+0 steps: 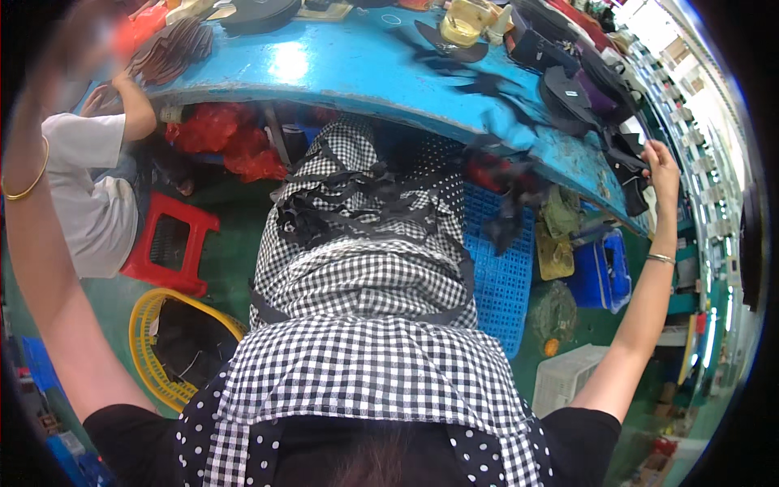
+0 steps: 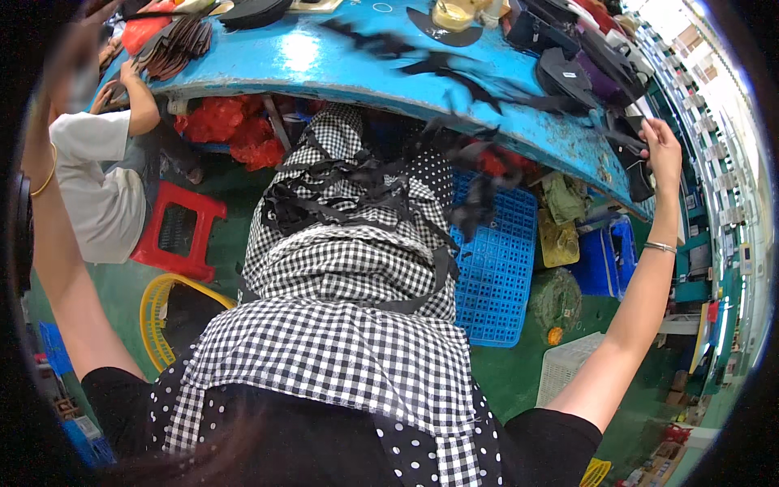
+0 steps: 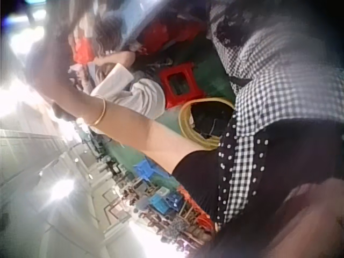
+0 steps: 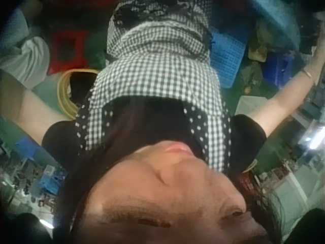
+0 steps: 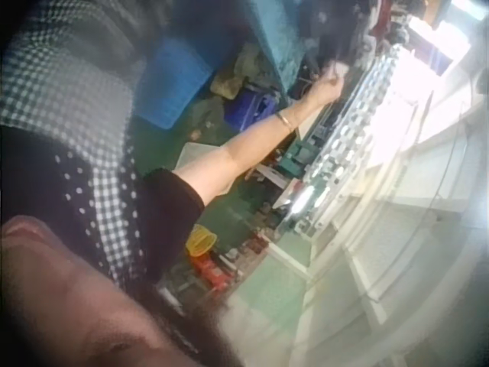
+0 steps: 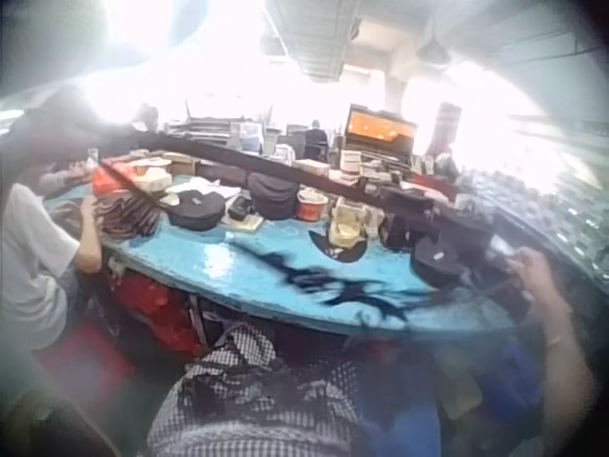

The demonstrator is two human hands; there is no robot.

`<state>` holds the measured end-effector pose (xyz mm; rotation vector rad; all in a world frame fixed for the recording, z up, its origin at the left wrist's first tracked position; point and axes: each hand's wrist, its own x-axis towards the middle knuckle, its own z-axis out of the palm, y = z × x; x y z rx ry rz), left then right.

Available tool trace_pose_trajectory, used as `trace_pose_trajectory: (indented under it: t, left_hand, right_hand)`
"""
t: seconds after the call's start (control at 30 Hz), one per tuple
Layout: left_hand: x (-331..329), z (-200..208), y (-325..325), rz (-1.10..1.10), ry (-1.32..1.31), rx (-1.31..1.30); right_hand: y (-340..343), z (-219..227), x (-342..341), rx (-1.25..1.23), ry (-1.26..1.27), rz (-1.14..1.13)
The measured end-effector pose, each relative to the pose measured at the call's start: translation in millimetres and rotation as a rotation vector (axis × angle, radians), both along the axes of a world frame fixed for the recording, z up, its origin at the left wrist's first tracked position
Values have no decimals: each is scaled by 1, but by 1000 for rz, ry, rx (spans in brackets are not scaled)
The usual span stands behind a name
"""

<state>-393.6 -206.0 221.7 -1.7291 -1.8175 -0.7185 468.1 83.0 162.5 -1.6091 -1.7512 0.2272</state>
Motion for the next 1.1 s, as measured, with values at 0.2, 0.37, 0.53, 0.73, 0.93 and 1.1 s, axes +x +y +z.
trace_pose_trajectory:
  t: [0.2,0.37,0.53,0.73,0.93,1.1]
  left_hand:
    - [-124,-21,-50,287,75,-13]
    - [-159,-40,-54,350,115,-21]
    - [-152,-75,-36,377,180,-14]
    - [-21,-83,10,-167,-188,170]
    - [158,-71,-12,-671,-865,-411]
    - [225,-42,-16,-671,-743,-407]
  right_hand:
    - [55,-59,164,21,1257,-46]
    - [65,-82,349,44,1371,-83]
    - [35,-57,416,320,1080,-328]
    - [-10,-43,336,460,-182,-394]
    - [-62,-116,102,-257,-345,276]
    - [-123,-111,-120,-548,-329,576]
